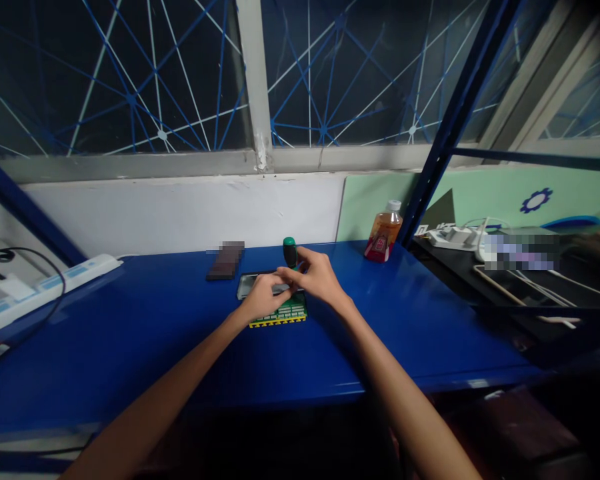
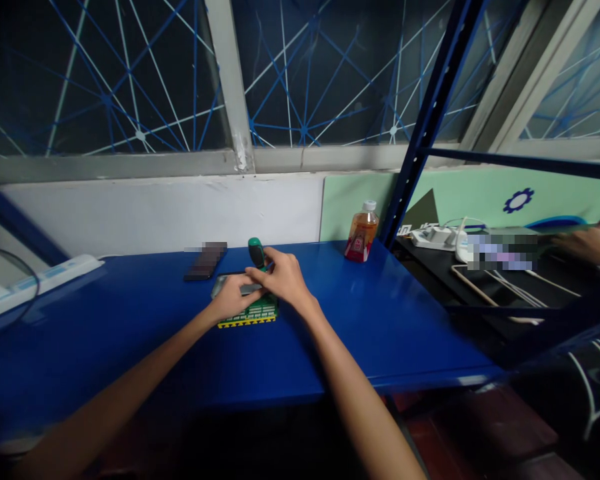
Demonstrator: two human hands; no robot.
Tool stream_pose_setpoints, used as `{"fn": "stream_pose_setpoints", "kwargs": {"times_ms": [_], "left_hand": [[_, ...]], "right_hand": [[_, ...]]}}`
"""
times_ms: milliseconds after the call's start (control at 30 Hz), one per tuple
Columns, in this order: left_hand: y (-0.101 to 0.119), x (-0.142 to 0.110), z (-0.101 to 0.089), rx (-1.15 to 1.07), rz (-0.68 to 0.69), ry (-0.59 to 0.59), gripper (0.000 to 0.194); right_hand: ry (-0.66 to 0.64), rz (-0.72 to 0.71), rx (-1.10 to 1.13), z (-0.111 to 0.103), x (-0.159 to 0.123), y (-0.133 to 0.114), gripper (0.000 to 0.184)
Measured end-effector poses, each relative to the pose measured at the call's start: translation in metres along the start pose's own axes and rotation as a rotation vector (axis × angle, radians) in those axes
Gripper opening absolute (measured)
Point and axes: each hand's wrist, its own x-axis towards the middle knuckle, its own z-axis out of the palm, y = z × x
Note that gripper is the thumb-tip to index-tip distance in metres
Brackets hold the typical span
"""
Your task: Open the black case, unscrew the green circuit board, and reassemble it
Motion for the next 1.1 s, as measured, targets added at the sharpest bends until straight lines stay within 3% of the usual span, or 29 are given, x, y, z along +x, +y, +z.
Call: {"fn": "stream_pose_setpoints", "kwargs": {"times_ms": [333, 700, 1100], "left_hand": [[-0.0008, 0.0003, -0.0004, -0.01, -0.02, -0.001, 0.024], [-0.001, 0.0009, 0.0017, -0.057, -0.073, 0.016, 0.022], [0.0006, 0.0007, 0.0001, -0.067, -0.066, -0.052, 0.016]], "right_hand": [[-0.005, 0.009, -0.015, -0.0001, -0.0011, -0.0001, 0.028], [0.075, 0.008, -0.01, -0.0003, -0.0011, -0.0042, 0.04], [0.138, 0.054, 0.053, -0.0061, -0.0006, -0.0077, 0.038]]}}
